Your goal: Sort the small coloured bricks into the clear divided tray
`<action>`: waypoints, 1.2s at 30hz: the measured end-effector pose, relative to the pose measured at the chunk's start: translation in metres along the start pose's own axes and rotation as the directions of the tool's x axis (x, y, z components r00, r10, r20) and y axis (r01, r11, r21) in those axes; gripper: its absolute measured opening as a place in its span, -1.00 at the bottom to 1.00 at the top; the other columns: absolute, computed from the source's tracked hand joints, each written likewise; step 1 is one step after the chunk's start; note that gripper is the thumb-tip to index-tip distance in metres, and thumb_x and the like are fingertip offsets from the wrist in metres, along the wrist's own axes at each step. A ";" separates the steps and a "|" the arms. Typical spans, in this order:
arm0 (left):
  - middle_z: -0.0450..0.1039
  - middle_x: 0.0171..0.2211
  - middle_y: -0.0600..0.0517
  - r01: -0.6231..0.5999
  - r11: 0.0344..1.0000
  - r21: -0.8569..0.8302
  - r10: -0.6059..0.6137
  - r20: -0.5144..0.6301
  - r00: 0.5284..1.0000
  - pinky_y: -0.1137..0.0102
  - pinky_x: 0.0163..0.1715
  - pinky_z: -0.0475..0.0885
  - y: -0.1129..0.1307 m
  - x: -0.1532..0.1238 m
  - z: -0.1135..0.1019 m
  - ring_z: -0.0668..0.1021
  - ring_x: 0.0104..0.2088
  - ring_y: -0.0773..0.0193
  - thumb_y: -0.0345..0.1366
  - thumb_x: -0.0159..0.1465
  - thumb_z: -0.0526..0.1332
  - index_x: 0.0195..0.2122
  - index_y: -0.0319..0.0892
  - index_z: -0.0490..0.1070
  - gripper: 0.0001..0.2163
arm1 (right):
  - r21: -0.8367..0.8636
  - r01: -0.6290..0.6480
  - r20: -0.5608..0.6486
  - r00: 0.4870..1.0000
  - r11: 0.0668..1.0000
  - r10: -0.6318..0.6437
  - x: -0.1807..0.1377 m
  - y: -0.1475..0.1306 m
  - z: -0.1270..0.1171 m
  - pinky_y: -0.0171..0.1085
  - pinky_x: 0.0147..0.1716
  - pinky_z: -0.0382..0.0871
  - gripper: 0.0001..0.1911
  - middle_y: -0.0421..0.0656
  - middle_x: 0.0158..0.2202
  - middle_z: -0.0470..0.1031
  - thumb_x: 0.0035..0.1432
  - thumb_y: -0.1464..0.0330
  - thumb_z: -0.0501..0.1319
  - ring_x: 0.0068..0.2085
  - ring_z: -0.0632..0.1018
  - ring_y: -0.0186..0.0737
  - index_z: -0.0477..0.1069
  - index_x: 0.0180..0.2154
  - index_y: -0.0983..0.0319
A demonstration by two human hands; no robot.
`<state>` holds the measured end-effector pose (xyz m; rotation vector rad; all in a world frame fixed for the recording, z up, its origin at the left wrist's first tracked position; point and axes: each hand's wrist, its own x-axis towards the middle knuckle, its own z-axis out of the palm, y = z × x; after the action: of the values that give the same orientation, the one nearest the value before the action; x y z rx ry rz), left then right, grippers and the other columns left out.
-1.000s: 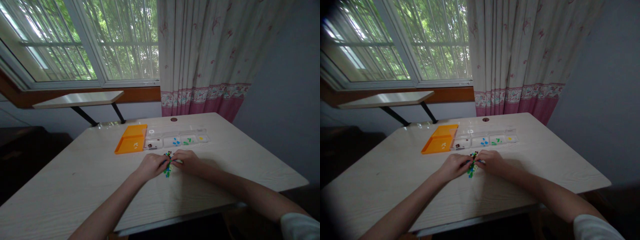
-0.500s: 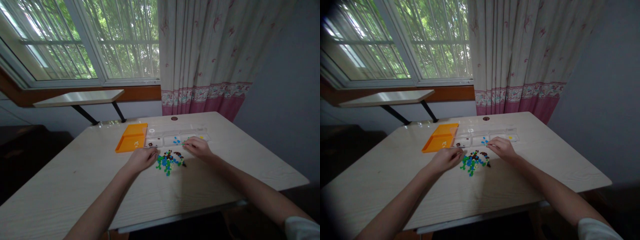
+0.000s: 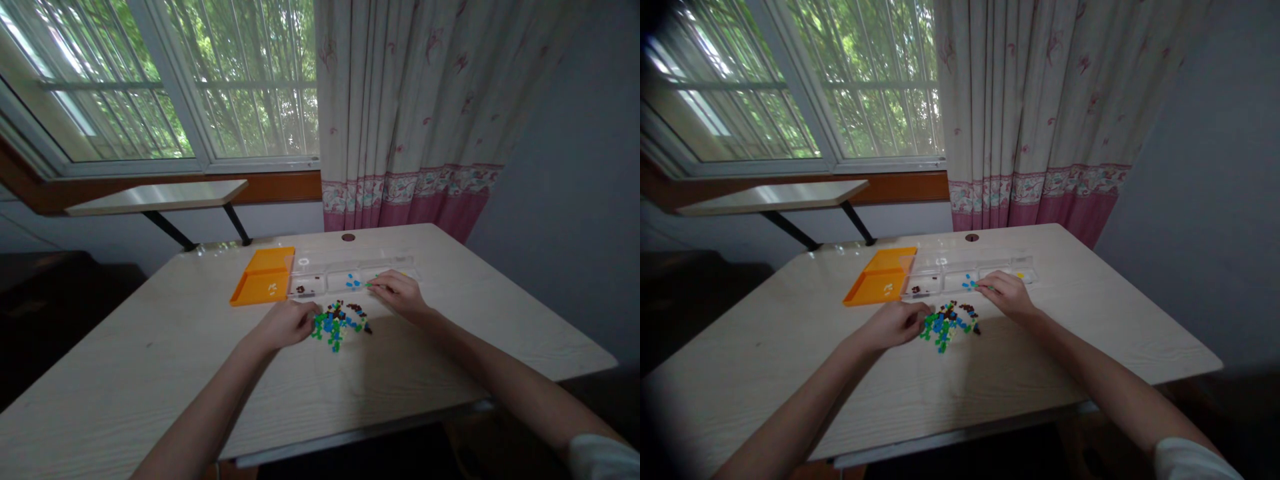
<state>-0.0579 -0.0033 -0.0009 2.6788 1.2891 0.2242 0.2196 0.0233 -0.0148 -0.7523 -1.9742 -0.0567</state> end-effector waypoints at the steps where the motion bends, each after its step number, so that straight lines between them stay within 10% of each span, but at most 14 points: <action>1: 0.43 -0.55 0.09 0.000 1.000 0.001 0.000 0.000 1.000 0.52 -0.54 0.21 0.000 0.000 0.000 0.45 -0.54 0.35 -0.39 0.09 0.05 -0.26 -0.13 0.39 -0.78 | 0.006 0.003 -0.005 1.000 1.000 -0.003 0.000 0.000 0.000 -0.36 -0.44 0.39 -0.83 -0.15 -0.45 0.50 0.13 0.28 0.14 -0.43 0.48 -0.32 0.48 -0.37 0.19; 22: 0.44 -0.55 0.09 -0.021 1.000 0.009 0.021 -0.002 1.000 0.51 -0.54 0.21 0.000 0.001 0.002 0.45 -0.55 0.35 -0.35 0.14 0.04 -0.31 -0.14 0.39 -0.83 | -0.290 -0.435 0.070 0.879 0.853 0.472 -0.006 0.034 -0.001 -0.31 -0.33 0.27 -0.78 -0.18 -0.34 0.49 0.11 0.31 0.08 -0.35 0.46 -0.26 0.45 -0.26 0.20; 36: 0.47 -0.53 0.07 -0.022 0.998 0.059 0.024 -0.029 0.999 0.50 -0.52 0.25 0.002 0.001 0.005 0.49 -0.51 0.31 -0.35 0.16 0.01 -0.17 -0.12 0.37 -0.75 | -0.084 -0.196 0.442 0.871 0.977 0.213 -0.013 -0.001 0.020 -0.36 -0.30 0.29 -0.86 -0.20 -0.35 0.48 0.12 0.38 0.10 -0.32 0.47 -0.32 0.44 -0.33 0.19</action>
<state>-0.0549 -0.0037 -0.0051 2.7509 1.2931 0.2336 0.2079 0.0227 -0.0353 -1.0703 -2.3183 0.2306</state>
